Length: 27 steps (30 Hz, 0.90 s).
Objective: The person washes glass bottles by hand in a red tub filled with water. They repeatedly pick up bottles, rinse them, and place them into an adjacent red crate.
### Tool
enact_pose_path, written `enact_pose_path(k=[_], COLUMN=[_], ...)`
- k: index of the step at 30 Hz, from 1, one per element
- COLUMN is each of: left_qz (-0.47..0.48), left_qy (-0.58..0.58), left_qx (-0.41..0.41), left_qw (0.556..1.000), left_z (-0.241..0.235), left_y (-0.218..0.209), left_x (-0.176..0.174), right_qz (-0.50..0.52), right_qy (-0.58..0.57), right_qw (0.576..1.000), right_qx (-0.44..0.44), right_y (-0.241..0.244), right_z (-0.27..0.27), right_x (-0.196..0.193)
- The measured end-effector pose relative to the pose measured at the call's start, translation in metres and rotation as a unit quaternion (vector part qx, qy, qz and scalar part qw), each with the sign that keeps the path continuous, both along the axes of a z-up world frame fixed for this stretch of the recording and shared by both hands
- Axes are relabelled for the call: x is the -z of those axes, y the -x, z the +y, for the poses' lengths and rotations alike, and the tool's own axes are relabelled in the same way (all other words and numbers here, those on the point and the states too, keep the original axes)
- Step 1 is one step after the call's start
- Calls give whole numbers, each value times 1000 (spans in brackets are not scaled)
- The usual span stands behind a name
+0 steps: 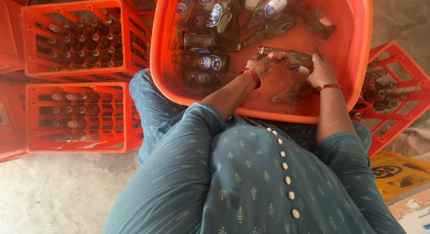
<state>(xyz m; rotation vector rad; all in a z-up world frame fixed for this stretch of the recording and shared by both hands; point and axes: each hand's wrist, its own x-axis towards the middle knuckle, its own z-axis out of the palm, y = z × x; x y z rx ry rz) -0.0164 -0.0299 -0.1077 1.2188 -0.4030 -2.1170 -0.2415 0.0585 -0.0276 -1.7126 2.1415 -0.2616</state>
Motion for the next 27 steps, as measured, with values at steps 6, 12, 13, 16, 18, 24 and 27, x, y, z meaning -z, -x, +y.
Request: enact_pose_path(k=[6, 12, 13, 16, 18, 24, 27], left_qz=[-24, -12, -7, -26, -13, -32, -19], left_qy=[8, 4, 3, 23, 4, -1, 11], left_qx=[22, 0, -6, -1, -7, 5, 4], left_qw=[999, 1000, 1000, 999, 1000, 999, 1000], left_z=[1, -6, -7, -9, -9, -8, -8], left_y=[-2, 7, 9, 11, 11, 9, 7], left_x=[-7, 13, 17, 26, 28, 24, 27], right_qz=[16, -3, -3, -6, -9, -7, -22], right_qy=[32, 6, 12, 18, 10, -28, 10], right_qw=[999, 1000, 1000, 1000, 1000, 1000, 1000], right_qx=[-19, 3, -5, -19, -15, 0, -17], right_y=[5, 11, 12, 14, 13, 10, 11], right_z=[-3, -5, -6, -9, -9, -8, -9], right_x=[10, 20, 23, 31, 33, 29, 32])
